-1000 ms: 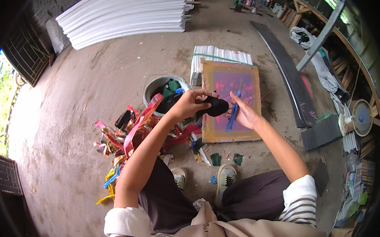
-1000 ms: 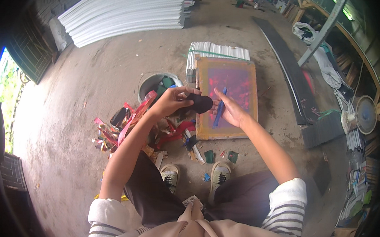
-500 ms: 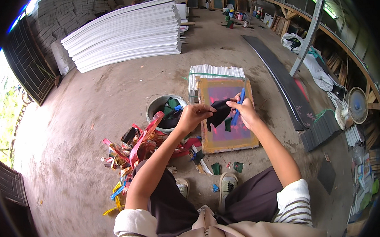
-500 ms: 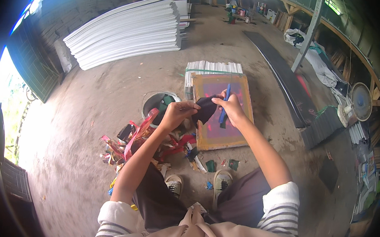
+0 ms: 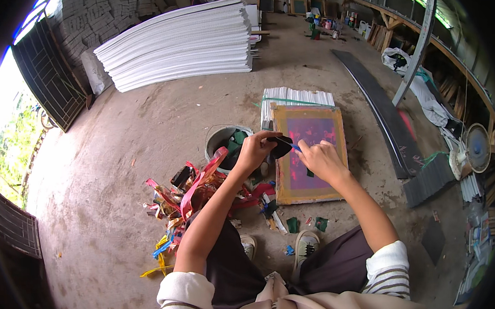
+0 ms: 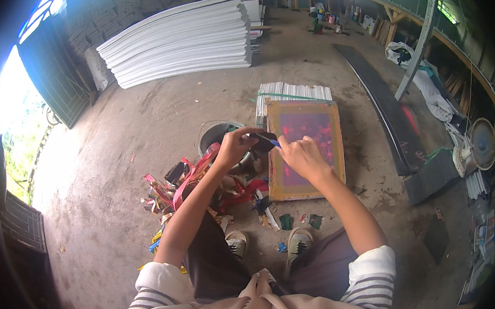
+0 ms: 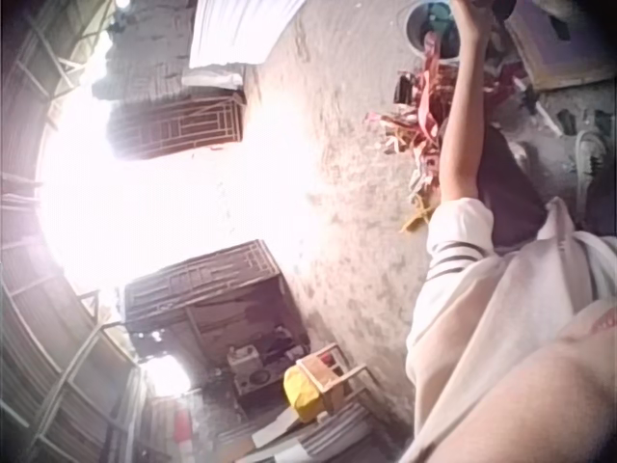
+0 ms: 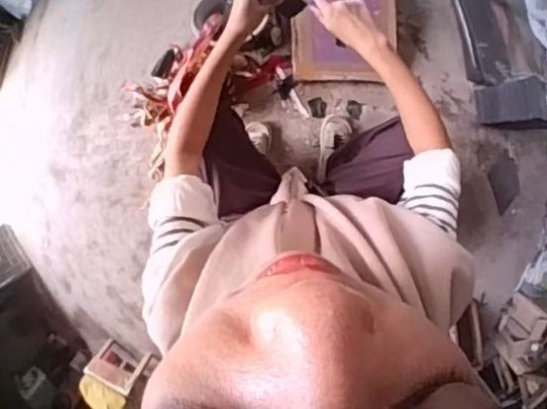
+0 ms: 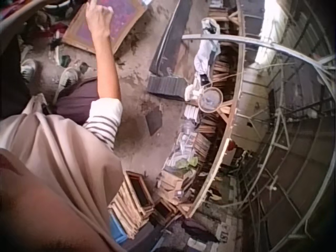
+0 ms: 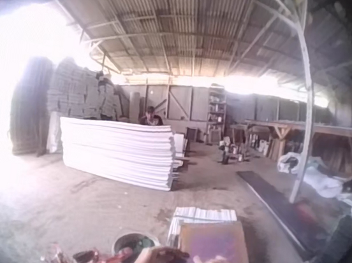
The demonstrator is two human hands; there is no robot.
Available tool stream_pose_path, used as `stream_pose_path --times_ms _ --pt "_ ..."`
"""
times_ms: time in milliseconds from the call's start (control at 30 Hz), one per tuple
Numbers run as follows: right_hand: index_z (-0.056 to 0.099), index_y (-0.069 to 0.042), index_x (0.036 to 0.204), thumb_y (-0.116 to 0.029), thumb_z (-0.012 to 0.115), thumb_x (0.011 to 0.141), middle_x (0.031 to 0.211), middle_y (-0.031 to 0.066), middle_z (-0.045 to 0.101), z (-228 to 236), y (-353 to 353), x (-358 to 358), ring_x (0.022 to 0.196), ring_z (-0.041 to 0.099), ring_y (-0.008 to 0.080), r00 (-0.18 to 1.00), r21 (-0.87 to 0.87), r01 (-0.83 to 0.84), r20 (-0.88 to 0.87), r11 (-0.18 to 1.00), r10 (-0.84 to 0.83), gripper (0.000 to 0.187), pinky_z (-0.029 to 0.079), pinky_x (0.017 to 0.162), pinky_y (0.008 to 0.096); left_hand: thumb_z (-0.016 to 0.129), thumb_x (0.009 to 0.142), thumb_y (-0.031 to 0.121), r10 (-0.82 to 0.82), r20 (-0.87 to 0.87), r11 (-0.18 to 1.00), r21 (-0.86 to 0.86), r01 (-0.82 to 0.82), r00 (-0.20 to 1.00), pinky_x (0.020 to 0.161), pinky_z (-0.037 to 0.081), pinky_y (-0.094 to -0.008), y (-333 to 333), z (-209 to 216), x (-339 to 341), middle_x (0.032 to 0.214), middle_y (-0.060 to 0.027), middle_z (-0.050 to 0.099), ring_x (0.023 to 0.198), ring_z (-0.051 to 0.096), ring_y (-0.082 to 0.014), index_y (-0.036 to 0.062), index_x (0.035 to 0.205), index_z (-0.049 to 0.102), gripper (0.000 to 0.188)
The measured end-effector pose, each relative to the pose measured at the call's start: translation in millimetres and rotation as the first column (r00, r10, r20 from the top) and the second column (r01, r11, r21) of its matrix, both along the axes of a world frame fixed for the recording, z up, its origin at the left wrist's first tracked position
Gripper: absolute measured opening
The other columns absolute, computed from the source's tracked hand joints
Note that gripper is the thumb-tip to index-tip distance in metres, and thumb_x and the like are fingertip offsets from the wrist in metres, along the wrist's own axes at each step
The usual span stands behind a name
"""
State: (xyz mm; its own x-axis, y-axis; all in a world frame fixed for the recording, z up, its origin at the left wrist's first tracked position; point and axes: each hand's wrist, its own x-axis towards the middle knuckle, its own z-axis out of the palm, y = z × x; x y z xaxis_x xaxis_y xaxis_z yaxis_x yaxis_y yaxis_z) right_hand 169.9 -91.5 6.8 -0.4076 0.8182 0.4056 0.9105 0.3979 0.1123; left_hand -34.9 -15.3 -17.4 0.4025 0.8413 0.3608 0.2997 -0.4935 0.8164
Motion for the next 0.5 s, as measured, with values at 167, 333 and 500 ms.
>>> stream_pose_path --times_ms 167,333,500 --pt "0.055 -0.008 0.088 -0.019 0.060 0.089 0.049 0.0059 0.059 -18 8 0 0.049 0.064 0.0219 0.989 0.068 0.028 0.141 0.997 -0.037 0.012 0.046 0.059 0.0345 0.066 0.082 0.001 -0.063 0.003 0.998 0.025 0.062 0.998 0.069 0.051 -0.0295 -1 0 9 0.093 -0.0090 0.071 0.073 0.066 -0.0129 0.0087 0.113 0.069 0.032" --pt "0.057 -0.008 0.089 -0.014 0.058 0.086 0.053 0.0051 0.062 -34 10 -15 0.053 0.067 0.0213 0.962 0.051 0.151 0.221 0.987 -0.159 0.007 0.047 0.060 0.0349 0.065 0.080 -0.001 -0.066 -0.068 0.992 0.105 0.072 0.996 0.075 0.052 -0.0333 0 -11 16 0.104 -0.0109 0.069 0.083 0.068 -0.0244 0.0070 0.111 0.069 0.033" --pt "0.059 -0.001 0.087 -0.008 0.055 0.082 0.059 0.0144 0.065 -46 11 -21 0.057 0.068 0.0278 0.976 -0.053 0.193 0.111 0.980 -0.186 0.009 0.052 0.058 0.0404 0.061 0.075 -0.006 -0.089 -0.100 0.959 0.261 0.113 0.991 0.086 0.049 -0.0404 -5 -20 28 0.103 -0.0140 0.066 0.097 0.062 -0.0359 0.0022 0.105 0.067 0.032"
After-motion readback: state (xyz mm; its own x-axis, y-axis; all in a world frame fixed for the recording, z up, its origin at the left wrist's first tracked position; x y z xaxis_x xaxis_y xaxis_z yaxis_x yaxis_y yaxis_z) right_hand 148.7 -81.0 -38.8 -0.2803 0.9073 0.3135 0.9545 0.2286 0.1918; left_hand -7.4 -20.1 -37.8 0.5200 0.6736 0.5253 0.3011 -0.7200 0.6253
